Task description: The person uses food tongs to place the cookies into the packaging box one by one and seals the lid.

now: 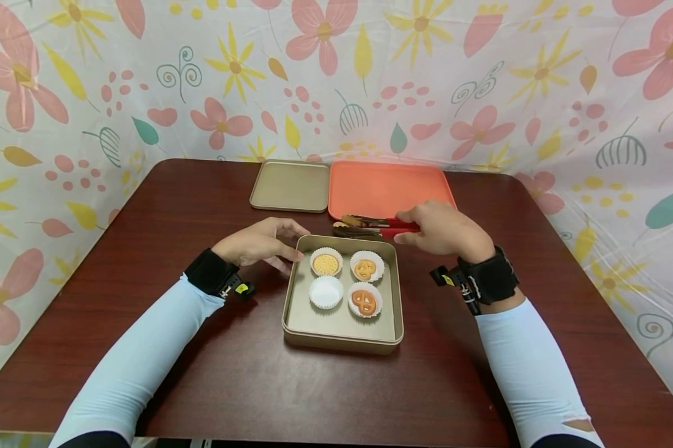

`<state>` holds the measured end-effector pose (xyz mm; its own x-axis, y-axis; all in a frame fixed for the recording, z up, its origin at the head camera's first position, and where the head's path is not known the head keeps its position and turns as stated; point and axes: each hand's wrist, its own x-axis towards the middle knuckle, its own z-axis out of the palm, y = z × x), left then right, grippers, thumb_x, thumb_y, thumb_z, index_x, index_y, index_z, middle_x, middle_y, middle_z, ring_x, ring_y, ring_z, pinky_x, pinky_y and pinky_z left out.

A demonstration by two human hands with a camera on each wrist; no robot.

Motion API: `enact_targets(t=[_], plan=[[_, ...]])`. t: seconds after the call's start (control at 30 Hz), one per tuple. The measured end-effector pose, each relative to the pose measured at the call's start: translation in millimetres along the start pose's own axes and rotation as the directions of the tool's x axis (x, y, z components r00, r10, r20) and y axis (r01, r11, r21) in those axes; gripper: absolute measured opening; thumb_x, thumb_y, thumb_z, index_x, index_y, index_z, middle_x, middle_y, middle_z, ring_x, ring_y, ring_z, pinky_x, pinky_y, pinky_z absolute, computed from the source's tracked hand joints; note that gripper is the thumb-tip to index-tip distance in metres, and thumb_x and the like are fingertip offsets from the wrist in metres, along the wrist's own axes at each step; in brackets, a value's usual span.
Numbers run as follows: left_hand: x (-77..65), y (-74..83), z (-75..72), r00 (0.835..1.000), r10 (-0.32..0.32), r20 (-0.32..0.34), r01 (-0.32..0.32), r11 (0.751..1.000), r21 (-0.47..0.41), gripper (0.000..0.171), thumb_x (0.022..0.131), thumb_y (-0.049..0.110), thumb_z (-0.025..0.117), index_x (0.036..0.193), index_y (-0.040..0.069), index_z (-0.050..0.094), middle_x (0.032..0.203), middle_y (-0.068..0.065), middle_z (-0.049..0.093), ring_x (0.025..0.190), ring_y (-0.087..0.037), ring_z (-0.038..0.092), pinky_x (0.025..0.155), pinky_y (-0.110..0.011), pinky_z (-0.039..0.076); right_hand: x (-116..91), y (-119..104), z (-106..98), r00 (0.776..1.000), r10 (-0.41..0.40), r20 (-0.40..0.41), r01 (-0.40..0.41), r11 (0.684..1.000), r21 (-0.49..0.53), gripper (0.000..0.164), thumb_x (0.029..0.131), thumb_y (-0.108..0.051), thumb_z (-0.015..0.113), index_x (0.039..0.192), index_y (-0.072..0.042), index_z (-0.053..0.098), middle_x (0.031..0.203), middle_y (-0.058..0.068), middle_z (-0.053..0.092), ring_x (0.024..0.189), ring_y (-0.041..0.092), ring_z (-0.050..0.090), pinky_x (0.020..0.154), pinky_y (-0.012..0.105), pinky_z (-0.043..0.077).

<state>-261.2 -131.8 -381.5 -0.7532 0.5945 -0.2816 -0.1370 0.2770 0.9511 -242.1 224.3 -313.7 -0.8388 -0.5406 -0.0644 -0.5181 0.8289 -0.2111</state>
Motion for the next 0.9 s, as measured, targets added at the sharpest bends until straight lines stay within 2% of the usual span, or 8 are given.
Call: enact_targets(t=[0.17, 0.23, 0.5, 0.73, 0.9], plan=[[-0.4, -0.5, -0.1, 1.0, -0.004, 0.001, 0.004, 1.0, -0.002, 0.058, 0.089, -0.009, 0.072, 0.141, -0.004, 0.047, 0.144, -0.024, 0.048, 0.105, -0.039, 0.066, 0.081, -0.051, 0.063, 0.8, 0.1, 0.6, 1.0, -0.005, -0.016, 0.005, 0.999, -0.042, 0.045, 0.099, -0.025, 0.071, 0.135, 0.002, 0.065, 0.096, 0.01, 0.072, 0.07, 0.02, 0.051, 0.066, 0.035, 0.041], [-0.9, -0.8, 0.1, 1.0, -0.006, -0.002, 0.006, 1.0, -0.003, 0.057, 0.089, -0.009, 0.072, 0.141, -0.003, 0.048, 0.144, -0.023, 0.048, 0.105, -0.039, 0.066, 0.081, -0.051, 0.063, 1.3, 0.3, 1.0, 1.0, -0.008, -0.025, 0.006, 0.999, -0.052, 0.043, 0.099, -0.024, 0.071, 0.134, 0.001, 0.066, 0.093, 0.009, 0.071, 0.07, 0.02, 0.052, 0.066, 0.035, 0.041], [-0.6, -0.9, -0.4, 1.0, 0.001, -0.001, -0.001, 1.0, -0.003, 0.058, 0.089, -0.01, 0.072, 0.141, -0.004, 0.047, 0.142, -0.025, 0.048, 0.104, -0.037, 0.065, 0.081, -0.052, 0.063, 4.2, 5.2, 4.1, 0.998, 0.021, -0.053, -0.023, 0.999, -0.046, 0.04, 0.099, -0.024, 0.071, 0.134, -0.004, 0.068, 0.1, 0.01, 0.073, 0.066, 0.02, 0.049, 0.062, 0.033, 0.039], [0.4, -2.0, -0.2, 1.0, -0.001, -0.001, 0.001, 1.0, -0.013, 0.059, 0.089, -0.011, 0.071, 0.142, -0.005, 0.047, 0.142, -0.025, 0.048, 0.105, -0.038, 0.065, 0.081, -0.052, 0.063, 5.4, 8.3, 5.4, 0.998, -0.037, -0.058, 0.036, 0.999, -0.02, 0.038, 0.098, -0.021, 0.072, 0.131, -0.002, 0.069, 0.112, 0.015, 0.074, 0.068, 0.019, 0.051, 0.064, 0.033, 0.04], [0.0, -0.6, -0.3, 1.0, -0.005, 0.002, 0.005, 1.0, -0.003, 0.057, 0.089, -0.01, 0.072, 0.141, -0.004, 0.047, 0.142, -0.025, 0.049, 0.107, -0.041, 0.064, 0.081, -0.052, 0.063, 3.4, 6.4, 2.4, 0.998, -0.014, -0.063, 0.015, 1.0, 0.006, 0.04, 0.098, -0.023, 0.072, 0.133, -0.004, 0.068, 0.115, 0.014, 0.073, 0.067, 0.02, 0.05, 0.062, 0.032, 0.04]])
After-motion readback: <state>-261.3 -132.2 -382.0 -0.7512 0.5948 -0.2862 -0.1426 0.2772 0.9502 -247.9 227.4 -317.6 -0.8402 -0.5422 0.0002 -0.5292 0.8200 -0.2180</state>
